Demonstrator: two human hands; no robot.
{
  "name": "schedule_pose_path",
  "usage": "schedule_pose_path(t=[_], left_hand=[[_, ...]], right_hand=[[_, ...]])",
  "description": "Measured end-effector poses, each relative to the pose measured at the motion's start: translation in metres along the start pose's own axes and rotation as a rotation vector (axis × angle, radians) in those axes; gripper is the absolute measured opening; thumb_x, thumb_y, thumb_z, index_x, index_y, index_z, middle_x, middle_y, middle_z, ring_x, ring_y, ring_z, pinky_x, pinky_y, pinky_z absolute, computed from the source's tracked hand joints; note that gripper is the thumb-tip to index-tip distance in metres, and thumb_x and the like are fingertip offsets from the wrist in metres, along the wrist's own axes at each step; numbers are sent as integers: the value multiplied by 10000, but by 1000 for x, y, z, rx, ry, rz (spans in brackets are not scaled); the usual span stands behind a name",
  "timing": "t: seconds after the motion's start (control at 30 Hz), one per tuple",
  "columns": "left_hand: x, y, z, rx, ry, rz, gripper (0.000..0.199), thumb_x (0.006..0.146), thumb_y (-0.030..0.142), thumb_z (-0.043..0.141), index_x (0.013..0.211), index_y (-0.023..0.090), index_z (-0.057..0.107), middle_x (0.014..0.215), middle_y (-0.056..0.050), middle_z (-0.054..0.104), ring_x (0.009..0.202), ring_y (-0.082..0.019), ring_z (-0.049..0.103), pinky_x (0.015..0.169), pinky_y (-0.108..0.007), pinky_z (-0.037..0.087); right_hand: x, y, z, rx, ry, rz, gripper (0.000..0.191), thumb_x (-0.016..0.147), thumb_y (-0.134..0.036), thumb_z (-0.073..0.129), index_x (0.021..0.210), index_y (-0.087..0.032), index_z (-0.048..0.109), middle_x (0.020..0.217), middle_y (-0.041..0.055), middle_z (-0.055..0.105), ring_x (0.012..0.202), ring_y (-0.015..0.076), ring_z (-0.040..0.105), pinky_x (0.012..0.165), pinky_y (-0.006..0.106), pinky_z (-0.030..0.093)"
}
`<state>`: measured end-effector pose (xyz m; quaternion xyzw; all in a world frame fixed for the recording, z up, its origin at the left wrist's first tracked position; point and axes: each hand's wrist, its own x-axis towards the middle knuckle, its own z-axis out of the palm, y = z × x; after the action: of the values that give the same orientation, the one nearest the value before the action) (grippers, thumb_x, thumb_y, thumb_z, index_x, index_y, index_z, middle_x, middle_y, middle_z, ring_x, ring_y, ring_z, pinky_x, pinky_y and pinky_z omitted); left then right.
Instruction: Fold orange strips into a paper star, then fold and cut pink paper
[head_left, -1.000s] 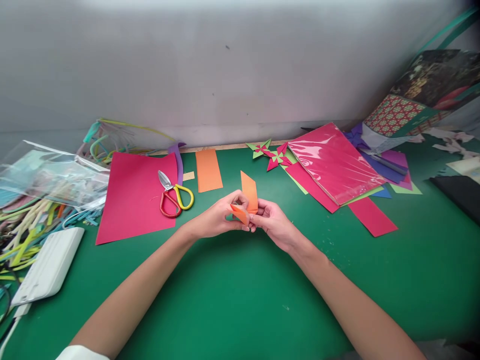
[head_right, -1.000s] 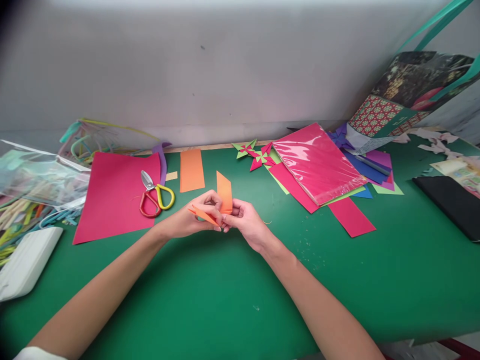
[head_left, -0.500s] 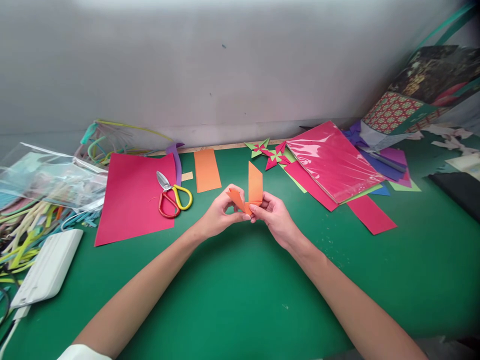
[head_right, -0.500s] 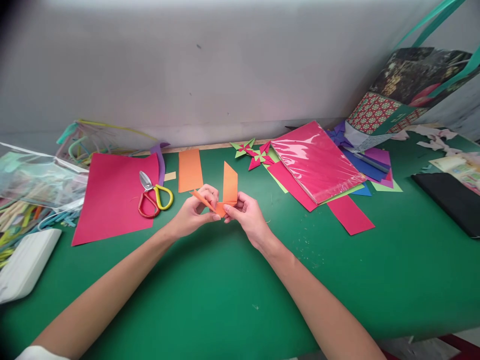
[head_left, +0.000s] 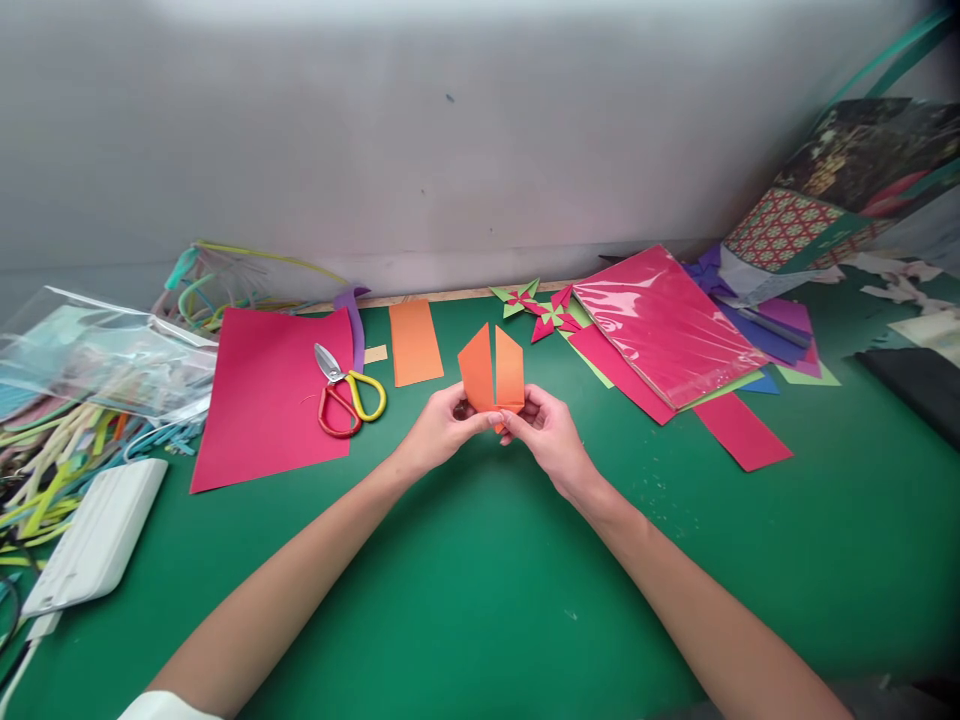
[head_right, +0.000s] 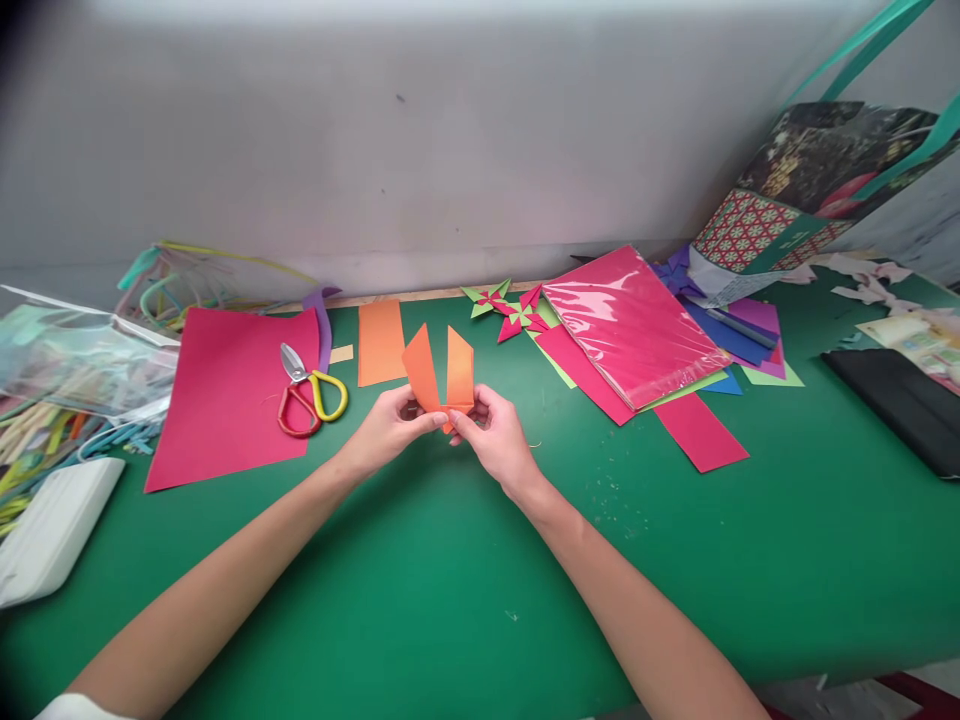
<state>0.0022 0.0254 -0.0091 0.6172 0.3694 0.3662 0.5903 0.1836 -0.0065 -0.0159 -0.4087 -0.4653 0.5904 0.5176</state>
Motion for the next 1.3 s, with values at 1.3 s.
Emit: schedule_pose_path(t=[1.3], left_hand=[[-6,8,1,152,35,97,272,964,427,644,1069,176,636,1072,-62,624,831,-147,580,647,-236,496]], right_hand=[[-2,0,-7,98,-94,209,354,797,-475,850,929,-155,778,754,42,720,655,133,642,605,261,548]])
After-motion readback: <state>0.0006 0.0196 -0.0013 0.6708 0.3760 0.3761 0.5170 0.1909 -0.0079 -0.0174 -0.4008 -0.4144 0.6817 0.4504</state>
